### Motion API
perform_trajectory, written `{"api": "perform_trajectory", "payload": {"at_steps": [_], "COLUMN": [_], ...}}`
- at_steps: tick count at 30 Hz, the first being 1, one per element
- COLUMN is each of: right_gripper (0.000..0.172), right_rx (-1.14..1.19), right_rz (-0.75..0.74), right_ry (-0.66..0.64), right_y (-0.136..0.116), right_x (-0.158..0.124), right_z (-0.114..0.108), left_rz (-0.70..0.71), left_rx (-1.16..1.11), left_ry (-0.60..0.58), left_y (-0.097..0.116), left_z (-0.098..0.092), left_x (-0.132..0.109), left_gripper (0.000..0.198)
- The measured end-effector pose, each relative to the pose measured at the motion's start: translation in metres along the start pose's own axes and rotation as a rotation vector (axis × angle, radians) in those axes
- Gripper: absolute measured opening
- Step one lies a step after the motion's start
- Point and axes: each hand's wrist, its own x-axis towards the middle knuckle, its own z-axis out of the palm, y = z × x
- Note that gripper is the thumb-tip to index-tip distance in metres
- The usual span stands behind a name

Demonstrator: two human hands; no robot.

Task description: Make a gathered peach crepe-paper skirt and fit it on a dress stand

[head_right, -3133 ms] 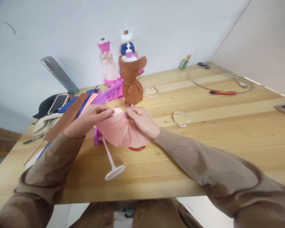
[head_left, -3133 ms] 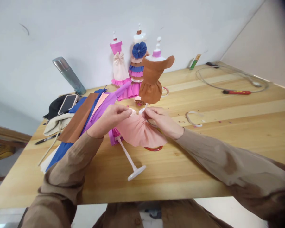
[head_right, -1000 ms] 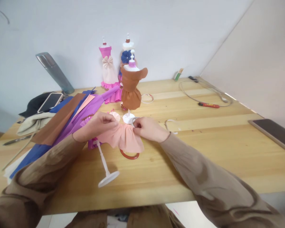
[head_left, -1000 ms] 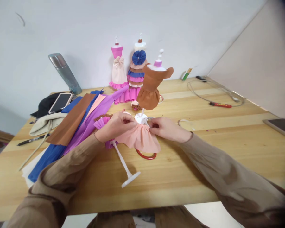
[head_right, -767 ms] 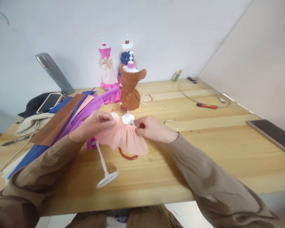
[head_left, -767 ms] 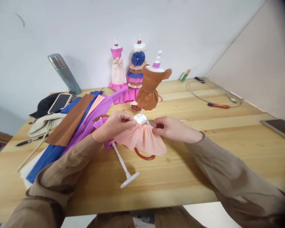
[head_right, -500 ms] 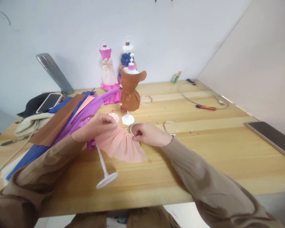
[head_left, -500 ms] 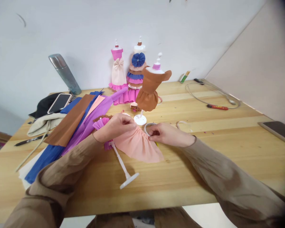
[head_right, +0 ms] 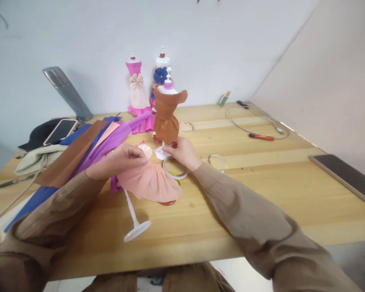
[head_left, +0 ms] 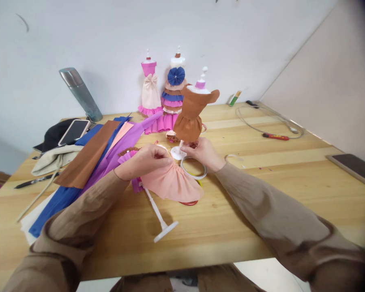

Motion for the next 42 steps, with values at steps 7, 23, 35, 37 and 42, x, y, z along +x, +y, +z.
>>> {"api": "perform_trajectory", "payload": {"at_steps": [7,23,35,37,42], "right_gripper": [0.025,0.023,0.021,0.025,0.031], "right_rx": [-0.074,-0.22,-0.18,-0.173,-0.172], "right_rz": [-0.049,-0.174,-0.161,-0.153,-0.163], "right_ry": [0.039,0.008,0.031,0.017,-0.08], "right_y": [0.001,0.0,-0.001,-0.001,-0.003], "right_x": [0.013,0.019,0.01,0.01,0.006], "right_z": [0.008,-0.001,0.012,0.013,0.007], "left_rz": [-0.015,-0.044,-0.06,-0.059,-0.037], "left_rx": [0.017,0.013,-0.015,-0.014,-0.032], "left_ry": [-0.006,-0.039,-0.036,-0.028,-0.021], "left_y": [-0.002,0.001,-0.002,-0.003,-0.005], "left_z": [0.0,0.001,-0.002,-0.002,-0.002], "left_x": [0.0,-0.002,0.0,0.0,0.0], "left_gripper": [0.027,0.029,0.027,0.027,0.028]}}
